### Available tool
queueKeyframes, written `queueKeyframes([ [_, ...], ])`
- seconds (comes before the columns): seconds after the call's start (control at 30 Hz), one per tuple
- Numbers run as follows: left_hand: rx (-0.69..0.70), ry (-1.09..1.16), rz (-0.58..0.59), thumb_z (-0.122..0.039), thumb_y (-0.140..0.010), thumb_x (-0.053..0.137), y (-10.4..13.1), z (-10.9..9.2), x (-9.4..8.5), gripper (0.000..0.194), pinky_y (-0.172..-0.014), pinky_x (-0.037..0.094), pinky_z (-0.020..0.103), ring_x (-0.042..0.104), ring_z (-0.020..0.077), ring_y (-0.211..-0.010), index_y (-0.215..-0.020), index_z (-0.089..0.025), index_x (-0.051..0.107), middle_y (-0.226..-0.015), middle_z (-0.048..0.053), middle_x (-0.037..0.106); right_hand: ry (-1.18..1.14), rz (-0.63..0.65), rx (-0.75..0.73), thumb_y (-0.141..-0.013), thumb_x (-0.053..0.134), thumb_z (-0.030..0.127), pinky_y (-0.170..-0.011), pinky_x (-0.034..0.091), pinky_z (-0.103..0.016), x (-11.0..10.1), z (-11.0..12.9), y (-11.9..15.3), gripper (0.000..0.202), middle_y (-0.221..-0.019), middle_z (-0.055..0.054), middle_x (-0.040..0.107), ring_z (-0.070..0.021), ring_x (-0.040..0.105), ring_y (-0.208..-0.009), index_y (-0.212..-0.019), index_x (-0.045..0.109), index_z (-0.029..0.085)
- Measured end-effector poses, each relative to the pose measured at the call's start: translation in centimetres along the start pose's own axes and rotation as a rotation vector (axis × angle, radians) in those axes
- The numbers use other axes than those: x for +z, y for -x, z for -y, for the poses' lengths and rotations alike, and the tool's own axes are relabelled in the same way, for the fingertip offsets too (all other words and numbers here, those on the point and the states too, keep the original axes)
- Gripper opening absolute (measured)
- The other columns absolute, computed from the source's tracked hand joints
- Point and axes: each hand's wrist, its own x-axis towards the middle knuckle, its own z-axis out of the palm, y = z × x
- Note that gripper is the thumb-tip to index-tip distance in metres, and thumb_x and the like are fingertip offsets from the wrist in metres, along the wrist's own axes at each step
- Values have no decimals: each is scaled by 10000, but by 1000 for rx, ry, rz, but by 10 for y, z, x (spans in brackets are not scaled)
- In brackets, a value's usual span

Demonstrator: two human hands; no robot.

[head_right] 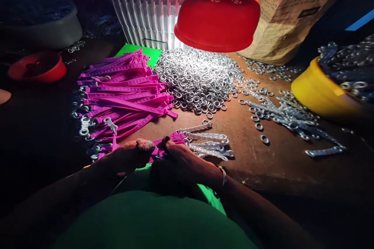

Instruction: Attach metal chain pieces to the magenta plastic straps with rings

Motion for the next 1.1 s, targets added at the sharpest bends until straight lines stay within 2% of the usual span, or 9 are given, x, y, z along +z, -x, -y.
queueKeyframes([
  [0.07, -38, -7, 50, -431, -628, 709, 1, -1, -2, 391, -395, 103, 229, 184, 47, -422, -544, -171, 429, -479, -59, 238, 100, 44, -17, -887, 458, 233, -542, 275, -241, 2, 5, 8, 65, -726, 8, 494, -86, 331, -568, -914, 467, 175],
  [0.13, -58, -28, 85, -463, -634, 705, 1, 2, -3, 430, -390, 78, 230, 174, 42, -417, -549, -172, 399, -484, -60, 233, 126, 66, 20, -885, 461, 218, -531, 254, -240, 6, 8, 14, 135, -749, 11, 502, -84, 304, -563, -1015, 464, 180],
  [0.23, -51, -44, 90, -508, -649, 705, -1, 13, -4, 488, -376, 56, 231, 163, 36, -404, -559, -171, 364, -487, -65, 226, -3, 52, 88, -928, 401, 299, -517, 270, -232, 14, 7, 18, 133, -712, 20, 463, -89, 302, -572, -960, 462, 184],
  [0.33, -58, -71, 50, -552, -693, 683, 1, 24, -4, 478, -367, 93, 229, 199, 43, -394, -597, -155, 434, -479, -59, 270, -140, 13, 190, -968, 294, 366, -462, 255, -220, 22, 3, 21, 248, -615, 38, 402, -89, 291, -527, -886, 453, 194],
  [0.5, 86, -11, 24, -504, -797, 623, 10, 30, 6, 469, -443, 234, 211, 335, 55, -460, -588, -121, 452, -526, -22, 381, -182, -94, 262, -922, 438, 448, -446, 264, -218, 33, -2, 25, 260, -621, 20, 494, -87, 341, -507, -982, 494, 202],
  [0.63, 135, 1, -21, -475, -844, 581, 14, 30, 16, 456, -453, 260, 194, 378, 58, -488, -603, -99, 486, -550, -7, 422, -198, -86, 342, -926, 398, 510, -446, 284, -209, 39, -7, 21, 333, -616, 17, 490, -88, 375, -508, -973, 478, 190],
  [0.77, 188, 85, -32, -458, -829, 609, 12, 30, 21, 416, -506, 347, 193, 475, 84, -552, -658, -84, 551, -620, 27, 520, -147, -25, 339, -916, 443, 408, -489, 302, -205, 32, -7, 15, 224, -673, 21, 502, -83, 383, -560, -897, 425, 185],
  [0.93, 51, 210, 19, -464, -667, 761, 1, 35, 15, 415, -534, 433, 223, 564, 131, -570, -669, -74, 621, -645, 60, 593, -110, 107, 273, -890, 417, 275, -474, 253, -210, 19, 9, 9, 169, -645, 48, 424, -67, 284, -560, -784, 311, 196],
  [1.1, 61, 121, 69, -459, -634, 778, -4, 41, 7, 426, -444, 368, 189, 496, 90, -467, -592, -74, 599, -551, 37, 553, -17, 243, 304, -820, 434, 148, -430, 223, -227, 18, 23, 6, 136, -618, 40, 414, -65, 273, -513, -780, 313, 195],
])
